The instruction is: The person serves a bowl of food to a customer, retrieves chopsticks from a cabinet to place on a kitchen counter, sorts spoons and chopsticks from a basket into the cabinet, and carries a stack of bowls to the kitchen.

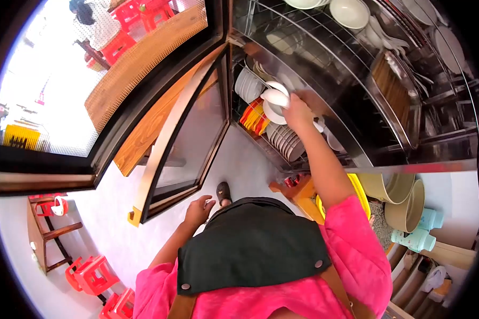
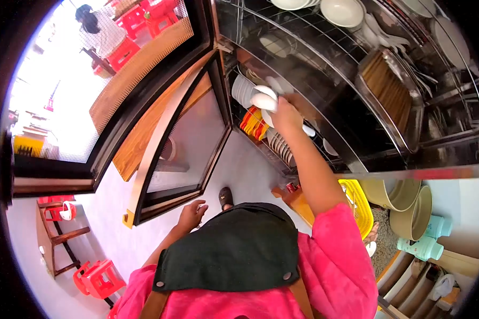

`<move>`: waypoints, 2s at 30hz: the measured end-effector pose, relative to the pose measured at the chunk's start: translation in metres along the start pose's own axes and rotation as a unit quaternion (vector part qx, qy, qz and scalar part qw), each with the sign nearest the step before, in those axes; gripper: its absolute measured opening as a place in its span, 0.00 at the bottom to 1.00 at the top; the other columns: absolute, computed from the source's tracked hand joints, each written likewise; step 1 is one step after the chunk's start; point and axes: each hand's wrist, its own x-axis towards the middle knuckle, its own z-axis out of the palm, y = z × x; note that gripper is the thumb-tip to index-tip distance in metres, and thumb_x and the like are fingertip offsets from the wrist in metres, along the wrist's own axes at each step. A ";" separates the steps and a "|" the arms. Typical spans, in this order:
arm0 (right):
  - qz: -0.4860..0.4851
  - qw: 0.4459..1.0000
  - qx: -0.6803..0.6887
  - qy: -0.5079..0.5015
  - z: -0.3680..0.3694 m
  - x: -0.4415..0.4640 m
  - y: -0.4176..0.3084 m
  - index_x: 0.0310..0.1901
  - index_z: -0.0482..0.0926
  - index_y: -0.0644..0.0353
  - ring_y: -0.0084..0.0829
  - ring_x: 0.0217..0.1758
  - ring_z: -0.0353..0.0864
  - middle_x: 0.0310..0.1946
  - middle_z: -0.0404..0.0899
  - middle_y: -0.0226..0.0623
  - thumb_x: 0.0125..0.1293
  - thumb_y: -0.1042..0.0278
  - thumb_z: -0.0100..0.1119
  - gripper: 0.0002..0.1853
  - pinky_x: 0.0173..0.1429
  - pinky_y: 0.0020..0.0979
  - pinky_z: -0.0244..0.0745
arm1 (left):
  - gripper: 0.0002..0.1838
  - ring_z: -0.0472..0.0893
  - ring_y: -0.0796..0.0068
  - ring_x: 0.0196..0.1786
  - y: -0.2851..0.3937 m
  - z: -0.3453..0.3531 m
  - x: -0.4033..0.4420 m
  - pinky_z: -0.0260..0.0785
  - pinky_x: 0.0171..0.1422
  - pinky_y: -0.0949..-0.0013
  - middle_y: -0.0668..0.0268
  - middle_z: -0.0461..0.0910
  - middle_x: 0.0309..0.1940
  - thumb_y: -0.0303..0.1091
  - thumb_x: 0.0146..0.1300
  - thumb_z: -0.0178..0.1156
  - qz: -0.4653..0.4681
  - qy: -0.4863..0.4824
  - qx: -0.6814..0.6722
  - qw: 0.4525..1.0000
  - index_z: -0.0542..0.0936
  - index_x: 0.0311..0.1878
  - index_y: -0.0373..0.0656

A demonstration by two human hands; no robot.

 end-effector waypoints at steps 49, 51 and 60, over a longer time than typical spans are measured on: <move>-0.242 0.944 0.176 0.137 0.091 -0.162 0.082 0.52 0.67 0.53 0.40 0.56 0.63 0.56 0.62 0.39 0.48 0.68 0.59 0.26 0.57 0.41 0.59 | 0.15 0.76 0.51 0.33 0.055 0.004 0.067 0.67 0.38 0.59 0.49 0.76 0.28 0.40 0.52 0.56 0.101 -0.108 0.172 0.974 0.75 0.39 0.41; -0.147 0.969 0.157 0.120 0.084 -0.216 0.149 0.46 0.70 0.56 0.40 0.51 0.68 0.49 0.69 0.40 0.47 0.71 0.57 0.20 0.52 0.40 0.63 | 0.15 0.76 0.52 0.32 0.069 0.024 0.081 0.67 0.37 0.59 0.49 0.76 0.28 0.40 0.52 0.56 0.154 -0.113 0.193 0.963 0.75 0.39 0.41; 0.427 0.878 0.089 0.198 0.050 -0.299 0.447 0.41 0.74 0.64 0.48 0.44 0.73 0.39 0.74 0.52 0.54 0.72 0.49 0.12 0.48 0.41 0.68 | 0.16 0.78 0.57 0.27 0.180 0.148 0.052 0.69 0.33 0.61 0.52 0.77 0.26 0.41 0.54 0.56 0.199 -0.224 0.243 0.923 0.74 0.42 0.42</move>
